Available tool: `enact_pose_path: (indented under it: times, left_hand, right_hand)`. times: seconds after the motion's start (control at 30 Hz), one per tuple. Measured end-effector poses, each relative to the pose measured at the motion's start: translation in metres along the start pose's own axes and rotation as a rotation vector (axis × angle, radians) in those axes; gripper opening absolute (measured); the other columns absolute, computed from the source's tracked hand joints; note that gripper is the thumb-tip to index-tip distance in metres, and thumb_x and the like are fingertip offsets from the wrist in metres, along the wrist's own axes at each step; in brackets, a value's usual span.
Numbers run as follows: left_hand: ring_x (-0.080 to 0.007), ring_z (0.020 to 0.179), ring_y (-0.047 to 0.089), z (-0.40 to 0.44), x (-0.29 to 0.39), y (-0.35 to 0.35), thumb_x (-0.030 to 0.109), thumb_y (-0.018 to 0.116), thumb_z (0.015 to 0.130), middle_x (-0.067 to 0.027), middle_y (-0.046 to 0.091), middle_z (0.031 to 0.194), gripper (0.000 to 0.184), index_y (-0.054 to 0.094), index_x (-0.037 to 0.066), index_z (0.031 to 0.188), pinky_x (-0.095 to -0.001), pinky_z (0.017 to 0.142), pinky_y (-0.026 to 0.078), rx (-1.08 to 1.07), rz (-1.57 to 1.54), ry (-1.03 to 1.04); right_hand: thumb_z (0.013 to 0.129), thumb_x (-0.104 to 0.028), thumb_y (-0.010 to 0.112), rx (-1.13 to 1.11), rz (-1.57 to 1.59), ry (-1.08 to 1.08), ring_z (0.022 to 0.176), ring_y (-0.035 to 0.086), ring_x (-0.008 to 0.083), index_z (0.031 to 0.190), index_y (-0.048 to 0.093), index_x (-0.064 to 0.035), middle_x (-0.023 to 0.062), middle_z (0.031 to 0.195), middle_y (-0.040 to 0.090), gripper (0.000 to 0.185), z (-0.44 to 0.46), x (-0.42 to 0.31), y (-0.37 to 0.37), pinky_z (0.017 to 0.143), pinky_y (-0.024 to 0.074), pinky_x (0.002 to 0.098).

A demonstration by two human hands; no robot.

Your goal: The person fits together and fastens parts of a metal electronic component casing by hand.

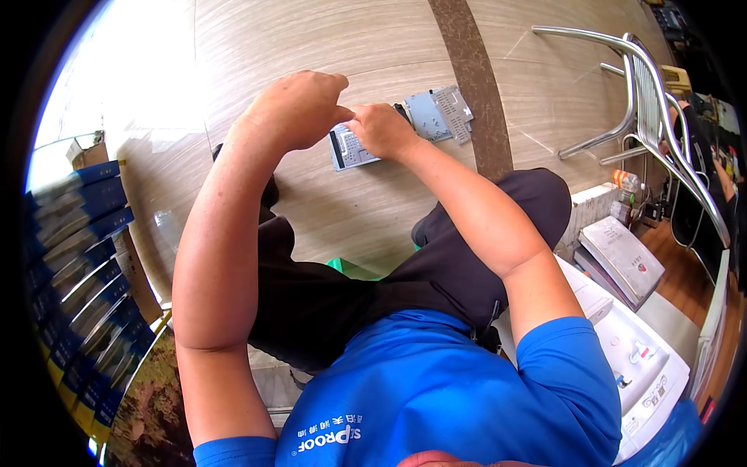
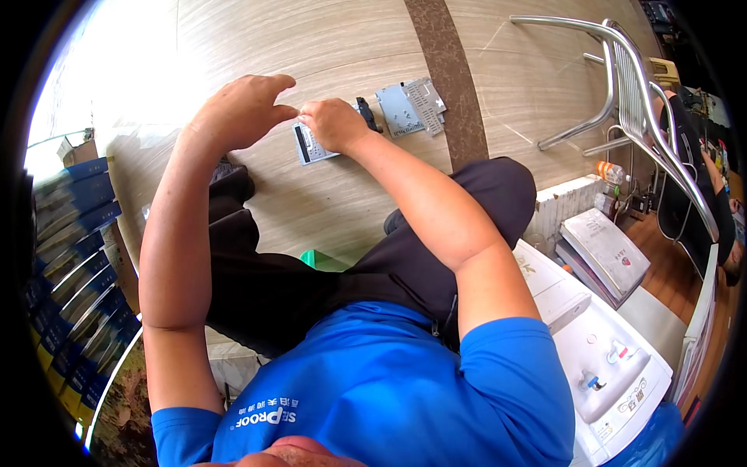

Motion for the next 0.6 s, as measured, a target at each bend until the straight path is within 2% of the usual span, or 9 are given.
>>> enact_pose_path:
  times: [0.07,0.17,0.3,0.47,0.6]
  left_hand:
    - [-0.0326,0.124,0.056,0.001,-0.001,0.001,0.032,0.063,0.094,-0.0144,0.064,0.129,0.049,0.056,0.009,0.136,-0.0437,0.104,0.046,0.008,0.014,0.016]
    - [-0.0327,0.124,0.057,-0.001,0.0,-0.001,0.032,0.063,0.094,-0.0145,0.064,0.129,0.049,0.056,0.009,0.136,-0.0438,0.104,0.046,0.004,0.008,0.013]
    - [-0.0327,0.123,0.057,-0.001,0.0,-0.001,0.033,0.064,0.094,-0.0145,0.064,0.129,0.049,0.057,0.009,0.136,-0.0439,0.103,0.046,0.004,0.014,0.02]
    - [-0.033,0.123,0.057,-0.003,0.001,-0.002,0.032,0.064,0.094,-0.0146,0.064,0.129,0.049,0.056,0.009,0.136,-0.0442,0.103,0.046,0.008,0.003,0.013]
    - [-0.0332,0.123,0.057,-0.002,0.0,-0.001,0.032,0.064,0.094,-0.0146,0.064,0.129,0.049,0.056,0.009,0.137,-0.0443,0.103,0.046,0.004,0.005,0.011]
  right_hand:
    - [0.094,-0.027,0.059,0.076,0.017,0.029,0.092,0.067,0.039,0.098,0.069,-0.0018,0.0223,0.092,0.07,0.028,0.0,0.003,0.003,0.083,0.0529,0.0466]
    - [0.095,-0.028,0.06,0.05,-0.038,0.149,0.091,0.067,0.0393,0.094,0.068,-0.0001,0.0229,0.09,0.07,0.029,0.001,0.001,0.0,0.082,0.0532,0.047]
    - [0.094,-0.028,0.061,0.037,-0.065,0.177,0.09,0.067,0.0394,0.094,0.067,-0.0009,0.0224,0.09,0.07,0.028,0.0,0.003,0.0,0.081,0.0535,0.0474]
    - [0.094,-0.025,0.06,0.082,-0.034,-0.079,0.089,0.067,0.0395,0.096,0.069,-0.0023,0.0219,0.09,0.07,0.024,0.003,0.013,0.009,0.081,0.0528,0.0472]
    - [0.094,-0.024,0.059,0.086,-0.024,-0.074,0.09,0.067,0.0388,0.099,0.07,-0.0034,0.0217,0.091,0.07,0.023,0.0,0.003,0.004,0.082,0.0525,0.0471]
Point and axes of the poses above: each hand's wrist, its own z-axis towards the middle knuckle, its own y-axis out of the palm, x = y × z, the point moved 1 cm from there along z, towards the middle knuckle
